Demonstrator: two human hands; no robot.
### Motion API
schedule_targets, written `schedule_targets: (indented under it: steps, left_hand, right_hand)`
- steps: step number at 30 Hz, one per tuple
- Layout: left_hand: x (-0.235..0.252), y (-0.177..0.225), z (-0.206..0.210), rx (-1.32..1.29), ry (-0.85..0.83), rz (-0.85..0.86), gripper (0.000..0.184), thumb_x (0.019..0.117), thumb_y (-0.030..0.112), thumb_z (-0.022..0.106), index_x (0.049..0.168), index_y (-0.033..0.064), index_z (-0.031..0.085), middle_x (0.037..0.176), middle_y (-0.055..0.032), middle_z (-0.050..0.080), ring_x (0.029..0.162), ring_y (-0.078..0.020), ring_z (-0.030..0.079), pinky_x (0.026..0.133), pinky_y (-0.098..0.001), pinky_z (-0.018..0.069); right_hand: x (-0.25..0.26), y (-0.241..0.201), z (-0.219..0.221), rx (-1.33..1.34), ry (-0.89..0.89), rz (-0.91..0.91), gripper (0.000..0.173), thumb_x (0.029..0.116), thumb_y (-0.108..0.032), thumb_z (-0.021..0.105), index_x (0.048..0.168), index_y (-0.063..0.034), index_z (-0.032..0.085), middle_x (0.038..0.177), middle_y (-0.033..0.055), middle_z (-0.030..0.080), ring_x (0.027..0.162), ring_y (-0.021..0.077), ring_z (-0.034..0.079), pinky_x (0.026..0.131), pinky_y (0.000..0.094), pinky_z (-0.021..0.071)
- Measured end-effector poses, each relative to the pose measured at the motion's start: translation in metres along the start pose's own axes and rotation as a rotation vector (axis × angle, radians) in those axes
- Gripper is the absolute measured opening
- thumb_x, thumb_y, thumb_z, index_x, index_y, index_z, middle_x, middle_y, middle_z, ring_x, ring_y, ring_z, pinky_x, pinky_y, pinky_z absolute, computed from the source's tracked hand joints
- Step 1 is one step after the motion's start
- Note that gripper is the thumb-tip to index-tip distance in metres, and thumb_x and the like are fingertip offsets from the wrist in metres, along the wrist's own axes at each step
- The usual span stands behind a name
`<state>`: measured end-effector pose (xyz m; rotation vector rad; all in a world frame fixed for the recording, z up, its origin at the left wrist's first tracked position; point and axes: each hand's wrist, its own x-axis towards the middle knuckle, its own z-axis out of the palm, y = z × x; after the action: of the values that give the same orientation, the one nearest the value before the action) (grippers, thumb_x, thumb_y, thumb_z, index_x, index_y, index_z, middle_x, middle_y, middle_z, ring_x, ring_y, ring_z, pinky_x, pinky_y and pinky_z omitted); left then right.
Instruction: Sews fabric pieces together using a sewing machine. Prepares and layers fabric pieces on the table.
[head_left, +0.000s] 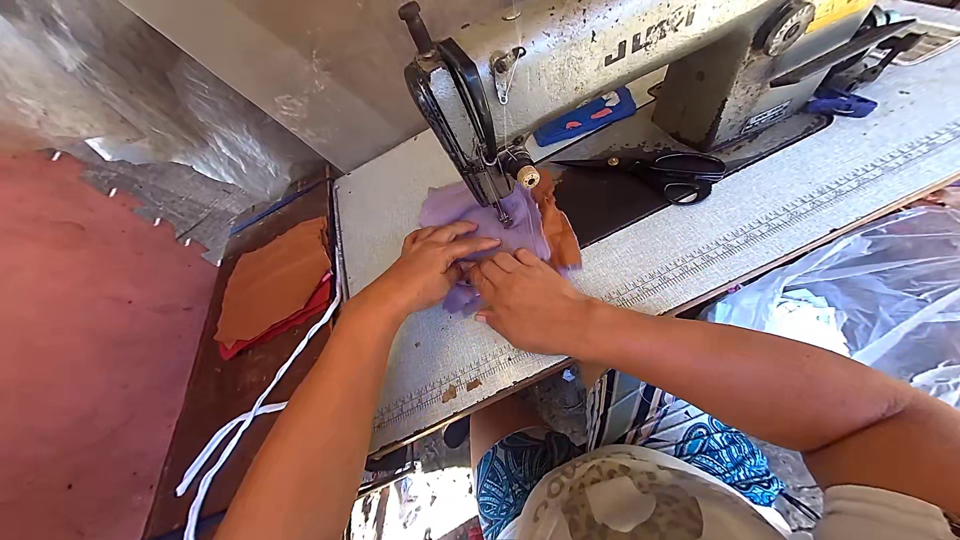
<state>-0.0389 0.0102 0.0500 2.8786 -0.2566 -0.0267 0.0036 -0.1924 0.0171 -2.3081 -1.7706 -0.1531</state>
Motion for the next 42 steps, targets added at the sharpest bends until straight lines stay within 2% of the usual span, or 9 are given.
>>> schedule_targets:
  steps: [5,10,20,23,26,29,31,35,42]
  left_hand:
    - [0.001,0.016,0.004,0.113,0.068,-0.02,0.042,0.0986,0.023,0.064,0.139,0.0342,0.065,0.125,-0.0075,0.065,0.117,-0.0292,0.06,0.098,-0.0656,0.0361]
    - [0.013,0.024,-0.001,0.181,0.004,-0.057,0.042,0.0986,0.036,0.064,0.14,0.0306,0.064,0.117,-0.0062,0.068,0.104,-0.0257,0.065,0.089,-0.0594,0.0412]
    - [0.032,0.038,0.0,0.096,-0.01,-0.167,0.046,0.1028,0.042,0.057,0.134,0.0084,0.067,0.118,-0.014,0.07,0.107,-0.0324,0.068,0.089,-0.0594,0.0525]
    - [0.035,0.03,-0.002,0.024,-0.02,-0.197,0.042,0.1086,0.033,0.049,0.139,0.0086,0.064,0.126,-0.0185,0.067,0.118,-0.0359,0.064,0.101,-0.0614,0.0472]
    - [0.032,0.004,-0.001,-0.077,0.102,-0.136,0.033,0.1052,0.018,0.052,0.132,0.0186,0.07,0.144,-0.0175,0.056,0.137,-0.0439,0.045,0.103,-0.0719,0.0329]
    - [0.025,-0.017,0.012,-0.122,0.096,-0.121,0.044,0.1038,0.021,0.056,0.148,0.0246,0.057,0.16,-0.0092,0.044,0.149,-0.0411,0.034,0.108,-0.0739,0.03]
    - [0.019,-0.014,0.017,-0.084,0.121,-0.152,0.047,0.1046,0.029,0.055,0.151,0.0258,0.053,0.159,-0.0062,0.045,0.147,-0.0401,0.037,0.106,-0.0715,0.032]
    - [0.004,0.008,0.025,0.067,0.184,-0.164,0.048,0.1063,0.036,0.048,0.151,0.02,0.054,0.153,-0.0132,0.051,0.136,-0.0424,0.047,0.104,-0.0668,0.0374]
    - [-0.019,0.039,0.034,0.246,0.223,-0.172,0.057,0.1028,0.049,0.051,0.143,0.0098,0.061,0.131,-0.0198,0.065,0.124,-0.0402,0.059,0.102,-0.0597,0.046]
  right_hand:
    - [-0.011,0.017,-0.006,-0.079,0.011,0.059,0.048,0.1056,-0.038,0.051,0.125,0.003,0.065,0.122,0.0187,0.066,0.119,0.0353,0.062,0.098,0.0555,0.0459]
    - [-0.014,0.038,-0.008,-0.12,0.067,0.086,0.045,0.1045,-0.04,0.052,0.119,-0.0009,0.069,0.116,0.0166,0.067,0.114,0.0376,0.064,0.099,0.0674,0.0426]
    - [-0.007,0.071,-0.018,-0.115,-0.03,0.184,0.052,0.1078,-0.044,0.044,0.132,-0.0024,0.064,0.133,0.0176,0.063,0.128,0.0433,0.057,0.105,0.0774,0.0321]
    - [-0.003,0.071,-0.023,-0.096,-0.098,0.24,0.055,0.1081,-0.044,0.045,0.139,-0.0014,0.059,0.142,0.0184,0.058,0.135,0.0426,0.051,0.109,0.0755,0.0288]
    - [-0.009,0.051,-0.013,-0.095,0.183,0.106,0.036,0.098,-0.031,0.063,0.116,0.0003,0.07,0.122,0.0204,0.066,0.118,0.0428,0.06,0.095,0.0672,0.0439]
    - [-0.014,0.02,-0.004,0.012,0.103,-0.059,0.054,0.103,-0.036,0.055,0.148,-0.0071,0.052,0.146,0.0155,0.057,0.14,0.0348,0.05,0.115,0.0639,0.0324]
    - [-0.01,0.014,-0.001,0.075,-0.005,-0.061,0.058,0.1076,-0.041,0.047,0.154,-0.007,0.044,0.143,0.0153,0.058,0.138,0.0325,0.051,0.118,0.0613,0.0287]
    - [-0.013,0.024,-0.008,0.035,-0.004,-0.018,0.052,0.1074,-0.045,0.045,0.133,-0.0037,0.063,0.127,0.0135,0.065,0.126,0.0317,0.058,0.115,0.0618,0.0315]
    - [-0.029,0.05,-0.016,-0.067,0.081,0.027,0.044,0.1044,-0.044,0.049,0.119,-0.0075,0.069,0.114,0.0112,0.069,0.114,0.0345,0.065,0.104,0.0708,0.0382]
